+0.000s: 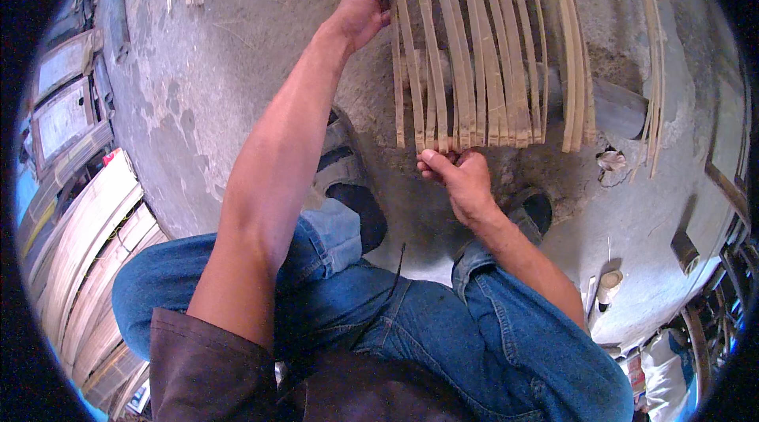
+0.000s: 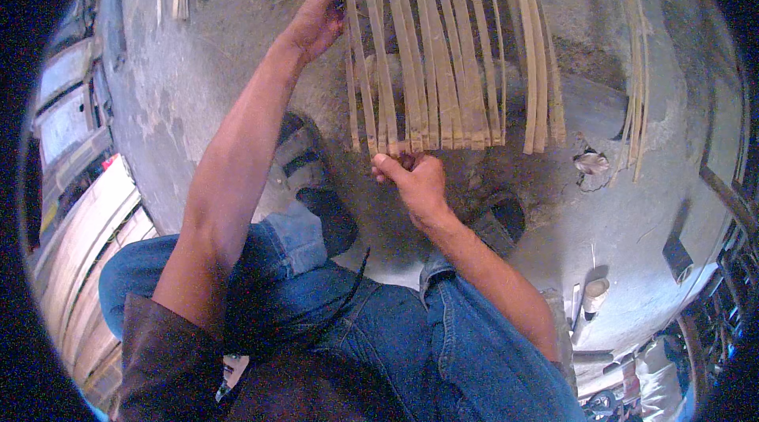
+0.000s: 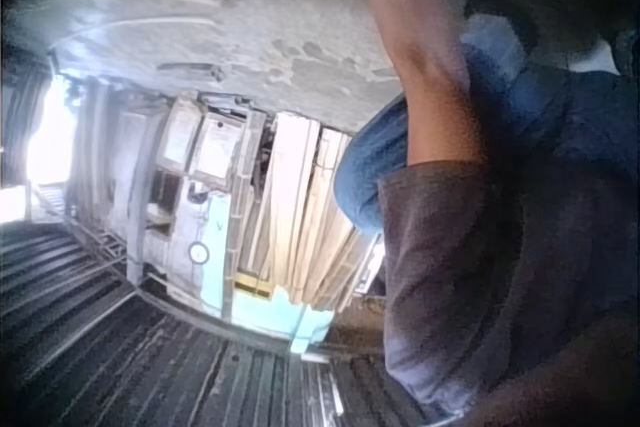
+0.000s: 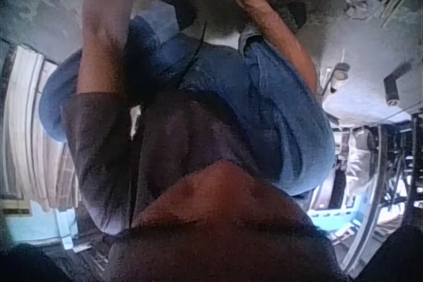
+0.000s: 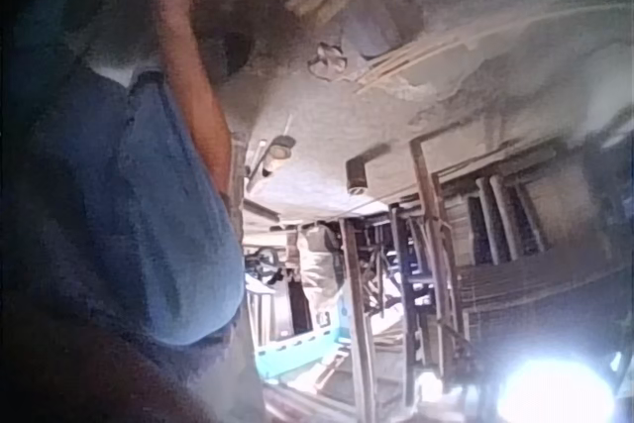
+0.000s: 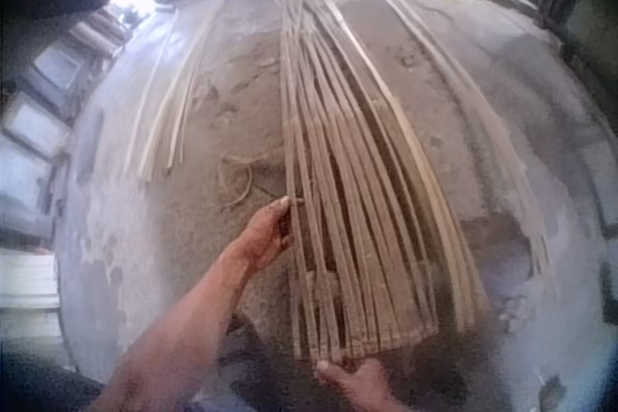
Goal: The person sits on the floor and arranges thin wooden strips into a neat pile. They repeatedly pick up individual strips and place them onto the stack, aligning them carefully.
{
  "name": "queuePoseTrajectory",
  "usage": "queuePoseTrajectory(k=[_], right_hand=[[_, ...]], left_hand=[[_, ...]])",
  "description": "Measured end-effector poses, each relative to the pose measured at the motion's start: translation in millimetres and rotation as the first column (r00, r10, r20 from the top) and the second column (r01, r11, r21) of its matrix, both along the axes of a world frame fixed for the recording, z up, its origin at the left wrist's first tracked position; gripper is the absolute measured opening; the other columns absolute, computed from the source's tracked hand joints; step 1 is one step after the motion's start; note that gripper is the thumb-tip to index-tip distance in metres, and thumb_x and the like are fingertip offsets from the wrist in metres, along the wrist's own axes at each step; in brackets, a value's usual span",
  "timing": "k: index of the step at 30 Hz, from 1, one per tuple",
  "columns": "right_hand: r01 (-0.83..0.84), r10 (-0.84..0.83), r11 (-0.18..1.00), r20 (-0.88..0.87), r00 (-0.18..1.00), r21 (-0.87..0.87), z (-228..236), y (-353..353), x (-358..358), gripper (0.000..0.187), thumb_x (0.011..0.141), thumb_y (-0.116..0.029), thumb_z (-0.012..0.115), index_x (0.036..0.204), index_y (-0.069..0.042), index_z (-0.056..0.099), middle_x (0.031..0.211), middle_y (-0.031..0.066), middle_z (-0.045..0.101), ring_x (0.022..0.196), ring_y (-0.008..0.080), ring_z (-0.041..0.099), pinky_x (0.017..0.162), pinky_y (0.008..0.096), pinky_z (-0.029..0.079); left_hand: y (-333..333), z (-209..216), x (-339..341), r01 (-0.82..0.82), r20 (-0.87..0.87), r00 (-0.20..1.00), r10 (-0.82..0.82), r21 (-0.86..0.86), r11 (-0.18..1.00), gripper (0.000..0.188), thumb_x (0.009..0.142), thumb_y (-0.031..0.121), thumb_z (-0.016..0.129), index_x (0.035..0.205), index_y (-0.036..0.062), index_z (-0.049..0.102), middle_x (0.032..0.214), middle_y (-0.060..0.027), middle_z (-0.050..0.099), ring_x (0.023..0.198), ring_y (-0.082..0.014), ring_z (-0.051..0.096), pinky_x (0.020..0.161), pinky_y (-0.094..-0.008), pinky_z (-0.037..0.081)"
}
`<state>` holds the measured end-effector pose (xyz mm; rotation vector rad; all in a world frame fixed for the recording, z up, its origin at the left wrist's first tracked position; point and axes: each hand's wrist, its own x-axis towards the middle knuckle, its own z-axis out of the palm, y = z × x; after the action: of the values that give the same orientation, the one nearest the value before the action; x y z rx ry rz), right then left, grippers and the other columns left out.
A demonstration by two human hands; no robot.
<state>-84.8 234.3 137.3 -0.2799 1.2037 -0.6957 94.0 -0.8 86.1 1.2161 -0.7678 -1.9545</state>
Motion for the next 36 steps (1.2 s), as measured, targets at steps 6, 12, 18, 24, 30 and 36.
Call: queuePoseTrajectory(k=[6, 12, 18, 24, 30, 36], right_hand=[[0.087, -0.086, 0.996, 0.075, 0.994, -0.010, 1.6, 0.7, 1.5, 0.024, 0.083, -0.015, 0.070, 0.096, 0.004, 0.062, 0.086, 0.0107, 0.066, 0.074, 0.0166, 0.065, 0.066, 0.0279, 0.054], [0.051, -0.058, 0.994, 0.071, 0.996, 0.097, 5.5, 1.6, -7.9, 0.021, 0.088, -0.016, 0.066, 0.101, 0.001, 0.061, 0.090, 0.0073, 0.065, 0.077, 0.0132, 0.062, 0.068, 0.0251, 0.053], [0.133, -0.136, 0.988, 0.026, 0.990, 0.079, 1.7, 4.5, -8.9, 0.026, 0.086, -0.021, 0.069, 0.096, 0.002, 0.064, 0.085, 0.0085, 0.067, 0.075, 0.0148, 0.064, 0.066, 0.0270, 0.053], [0.043, -0.046, 0.996, 0.028, 0.999, 0.072, 5.5, 3.0, -14.2, 0.027, 0.086, -0.015, 0.068, 0.107, 0.000, 0.058, 0.092, 0.0066, 0.063, 0.080, 0.0141, 0.062, 0.069, 0.0269, 0.052], [0.121, -0.118, 0.989, -0.043, 0.992, 0.088, 1.9, 15.2, -28.2, 0.033, 0.079, -0.018, 0.074, 0.103, 0.001, 0.061, 0.090, 0.0072, 0.066, 0.077, 0.0148, 0.062, 0.070, 0.0286, 0.052], [0.137, -0.142, 0.990, -0.164, 0.976, -0.042, 9.5, 3.3, -26.4, 0.036, 0.077, -0.026, 0.078, 0.097, 0.000, 0.062, 0.086, 0.0053, 0.066, 0.073, 0.0121, 0.059, 0.071, 0.0276, 0.051]], left_hand=[[-1.1, -7.2, 3.2, -0.049, 0.100, 0.993, 0.056, -0.073, 0.996, 0.026, 0.093, 0.036, 0.059, 0.103, 0.0112, 0.061, 0.090, 0.0046, 0.061, 0.083, -0.0071, 0.056, 0.075, -0.0293, 0.046], [2.6, 4.7, -7.3, -0.078, 0.198, 0.976, 0.087, -0.052, 0.996, 0.026, 0.092, 0.036, 0.061, 0.104, 0.0123, 0.062, 0.090, 0.0049, 0.061, 0.083, -0.0061, 0.055, 0.076, -0.0309, 0.044], [2.4, 2.8, -8.0, -0.086, 0.190, 0.977, 0.092, -0.043, 0.995, 0.026, 0.091, 0.036, 0.061, 0.104, 0.0137, 0.063, 0.088, 0.0045, 0.060, 0.083, -0.0069, 0.054, 0.074, -0.0299, 0.045], [-0.1, 5.2, -10.0, -0.078, 0.218, 0.973, 0.080, -0.019, 0.997, 0.031, 0.094, 0.039, 0.050, 0.105, 0.0121, 0.062, 0.085, 0.0034, 0.059, 0.080, -0.0085, 0.055, 0.072, -0.0285, 0.045], [-4.4, -1.1, -8.9, -0.132, 0.184, 0.974, 0.130, -0.001, 0.991, 0.038, 0.093, 0.042, 0.049, 0.112, 0.0103, 0.059, 0.098, -0.0022, 0.057, 0.096, -0.0148, 0.052, 0.084, -0.0345, 0.042], [-0.9, 3.9, -23.9, 0.231, 0.737, 0.407, 0.540, -0.655, 0.719, 0.059, 0.090, 0.055, 0.048, 0.128, 0.0097, 0.050, 0.126, -0.0110, 0.052, 0.116, -0.0268, 0.049, 0.102, -0.0475, 0.035]])
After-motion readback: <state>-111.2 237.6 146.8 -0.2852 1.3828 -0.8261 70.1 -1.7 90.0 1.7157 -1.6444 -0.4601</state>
